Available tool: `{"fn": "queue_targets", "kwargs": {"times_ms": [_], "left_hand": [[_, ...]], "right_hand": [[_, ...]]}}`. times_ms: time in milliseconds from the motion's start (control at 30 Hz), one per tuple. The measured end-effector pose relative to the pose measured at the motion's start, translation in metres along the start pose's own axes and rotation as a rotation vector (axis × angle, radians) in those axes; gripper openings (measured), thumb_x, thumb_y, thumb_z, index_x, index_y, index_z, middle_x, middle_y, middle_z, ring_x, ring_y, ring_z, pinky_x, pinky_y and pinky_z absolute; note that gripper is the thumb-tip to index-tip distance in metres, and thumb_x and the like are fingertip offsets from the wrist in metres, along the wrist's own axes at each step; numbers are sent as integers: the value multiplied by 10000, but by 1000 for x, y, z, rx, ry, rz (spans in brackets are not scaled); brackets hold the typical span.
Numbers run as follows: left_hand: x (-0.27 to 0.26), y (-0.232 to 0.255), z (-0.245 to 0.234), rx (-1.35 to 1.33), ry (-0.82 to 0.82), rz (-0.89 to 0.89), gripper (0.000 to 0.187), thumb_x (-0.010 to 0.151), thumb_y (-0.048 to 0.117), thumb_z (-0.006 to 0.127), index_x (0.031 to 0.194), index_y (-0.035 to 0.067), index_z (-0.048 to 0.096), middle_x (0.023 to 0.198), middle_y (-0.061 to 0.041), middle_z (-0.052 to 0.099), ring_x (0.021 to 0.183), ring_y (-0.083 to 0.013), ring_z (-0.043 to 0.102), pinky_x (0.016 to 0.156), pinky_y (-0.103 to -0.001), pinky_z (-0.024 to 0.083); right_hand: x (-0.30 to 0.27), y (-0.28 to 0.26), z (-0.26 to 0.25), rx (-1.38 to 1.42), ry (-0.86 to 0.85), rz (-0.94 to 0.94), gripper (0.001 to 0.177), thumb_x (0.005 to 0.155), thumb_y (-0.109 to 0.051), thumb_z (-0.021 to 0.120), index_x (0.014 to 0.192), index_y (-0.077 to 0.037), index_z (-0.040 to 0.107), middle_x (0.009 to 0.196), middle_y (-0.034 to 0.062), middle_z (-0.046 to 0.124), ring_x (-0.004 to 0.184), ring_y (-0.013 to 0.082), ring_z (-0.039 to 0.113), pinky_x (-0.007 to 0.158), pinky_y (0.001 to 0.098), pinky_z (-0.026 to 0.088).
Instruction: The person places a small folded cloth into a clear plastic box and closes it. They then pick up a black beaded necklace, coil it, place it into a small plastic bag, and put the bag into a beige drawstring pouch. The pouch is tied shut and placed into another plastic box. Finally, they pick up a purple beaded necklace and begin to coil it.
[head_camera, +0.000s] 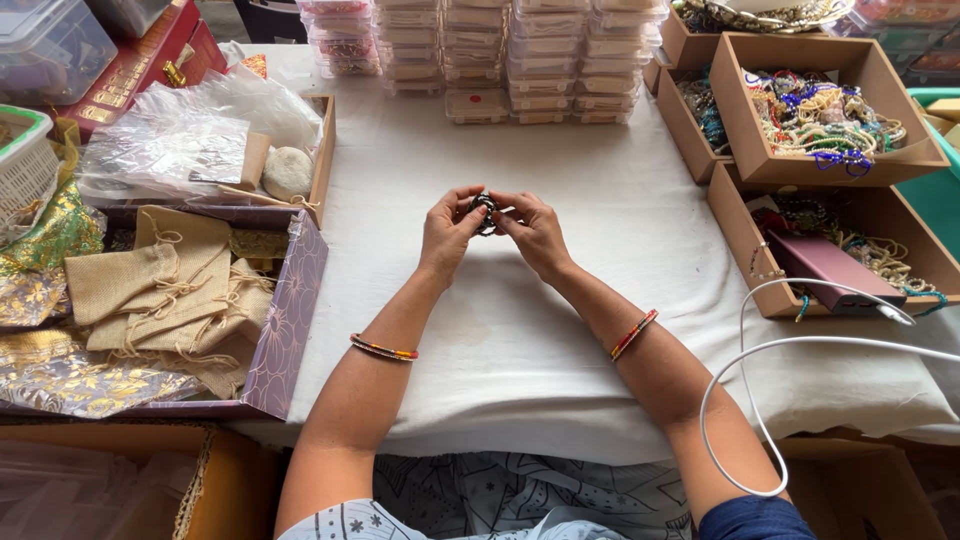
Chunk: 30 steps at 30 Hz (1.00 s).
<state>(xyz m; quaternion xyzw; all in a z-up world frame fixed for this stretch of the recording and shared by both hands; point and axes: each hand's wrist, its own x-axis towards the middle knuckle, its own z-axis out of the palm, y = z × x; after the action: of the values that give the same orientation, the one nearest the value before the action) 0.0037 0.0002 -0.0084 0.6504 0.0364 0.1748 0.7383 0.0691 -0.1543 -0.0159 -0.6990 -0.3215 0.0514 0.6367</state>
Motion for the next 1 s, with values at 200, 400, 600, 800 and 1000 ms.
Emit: {"fn": "queue_targets", "kwargs": {"times_ms": [200,400,600,800,1000], "left_hand": [[1,-1,1,73,-5,-48,249,961,128,660,1207,95,686,1044,-53,762,967,-113,734,901,-274,645],[4,-7,-1,-11,90,7,192,965,128,676,1141,80,737,1031,-51,763,941,-119,728,881,-280,640],[2,-3,0,-9,28,40,247,915,122,737,1158,75,734,1018,-50,771,941,-111,730,886,-259,631],[2,-1,-2,42,27,61,226,896,122,774,1108,43,758,975,-75,778,901,-122,733,838,-264,629],[4,-5,-2,69,-12,70,185,898,141,775,1055,44,772,933,-65,789,856,-125,753,811,-260,637]], "right_hand": [[5,4,-1,-29,85,-12,249,982,-47,623,1194,-85,748,1119,36,664,960,137,722,838,279,623],[1,-10,-1,166,-82,98,338,989,-85,641,1327,-95,642,1097,90,720,958,146,723,876,287,650],[8,22,-9,229,-42,110,331,1001,-98,636,1327,-50,667,1088,119,761,958,188,760,852,344,684],[7,10,-12,335,-130,138,332,1017,-126,652,1341,-49,654,1114,123,748,1002,193,746,883,366,667],[9,9,-13,351,-187,216,423,992,-224,621,1402,-123,597,1119,91,735,980,196,741,883,371,660]]}}
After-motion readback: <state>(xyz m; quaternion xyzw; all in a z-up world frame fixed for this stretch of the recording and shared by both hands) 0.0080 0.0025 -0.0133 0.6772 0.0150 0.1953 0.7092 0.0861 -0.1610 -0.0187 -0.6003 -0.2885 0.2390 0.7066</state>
